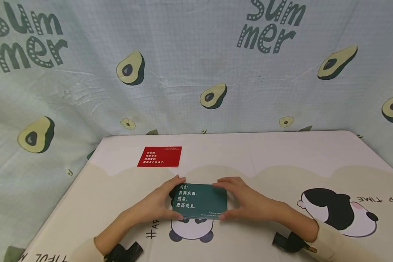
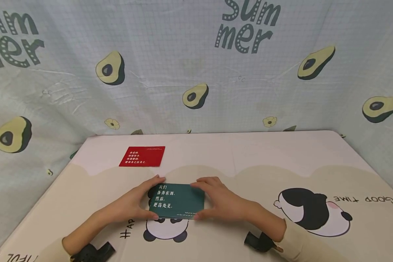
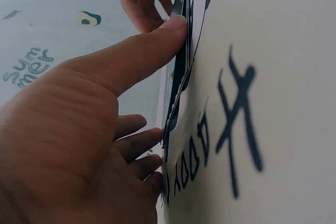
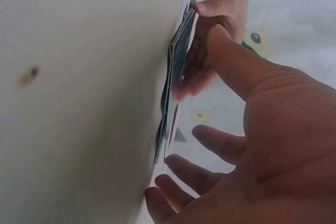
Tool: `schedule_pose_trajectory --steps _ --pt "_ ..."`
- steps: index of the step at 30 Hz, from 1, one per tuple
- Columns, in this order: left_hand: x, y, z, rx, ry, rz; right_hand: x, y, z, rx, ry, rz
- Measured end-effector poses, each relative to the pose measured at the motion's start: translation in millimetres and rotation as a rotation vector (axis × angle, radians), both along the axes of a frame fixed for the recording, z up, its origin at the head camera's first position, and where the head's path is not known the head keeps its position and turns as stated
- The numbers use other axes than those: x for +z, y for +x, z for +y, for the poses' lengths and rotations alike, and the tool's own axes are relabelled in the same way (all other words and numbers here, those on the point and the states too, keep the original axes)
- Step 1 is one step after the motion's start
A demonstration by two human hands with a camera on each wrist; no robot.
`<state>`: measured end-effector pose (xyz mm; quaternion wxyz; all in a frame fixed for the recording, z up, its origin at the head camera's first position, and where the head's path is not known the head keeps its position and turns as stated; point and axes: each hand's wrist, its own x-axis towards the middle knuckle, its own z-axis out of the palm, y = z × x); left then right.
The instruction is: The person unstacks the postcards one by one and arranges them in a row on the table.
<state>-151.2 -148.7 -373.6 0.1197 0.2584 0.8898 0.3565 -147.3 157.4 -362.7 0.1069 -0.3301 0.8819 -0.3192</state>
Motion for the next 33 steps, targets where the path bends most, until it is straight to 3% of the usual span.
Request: schedule_pose_trajectory --steps 8,18,33 --pt "-3.9 -1.0 -1.7 -0.017 -0.001 0.016 -4.4 -0.5 0.5 0.021 0.047 0.019" --pt "-5.0 0.4 -2.1 -0.016 -0.003 0.059 -8.3 -0.2 0.7 0.05 0.102 0.109" --pt "-6.0 -0.1 -3.3 -0.026 0.019 0.075 -6.2 0.4 0.9 0.061 0.125 0.106"
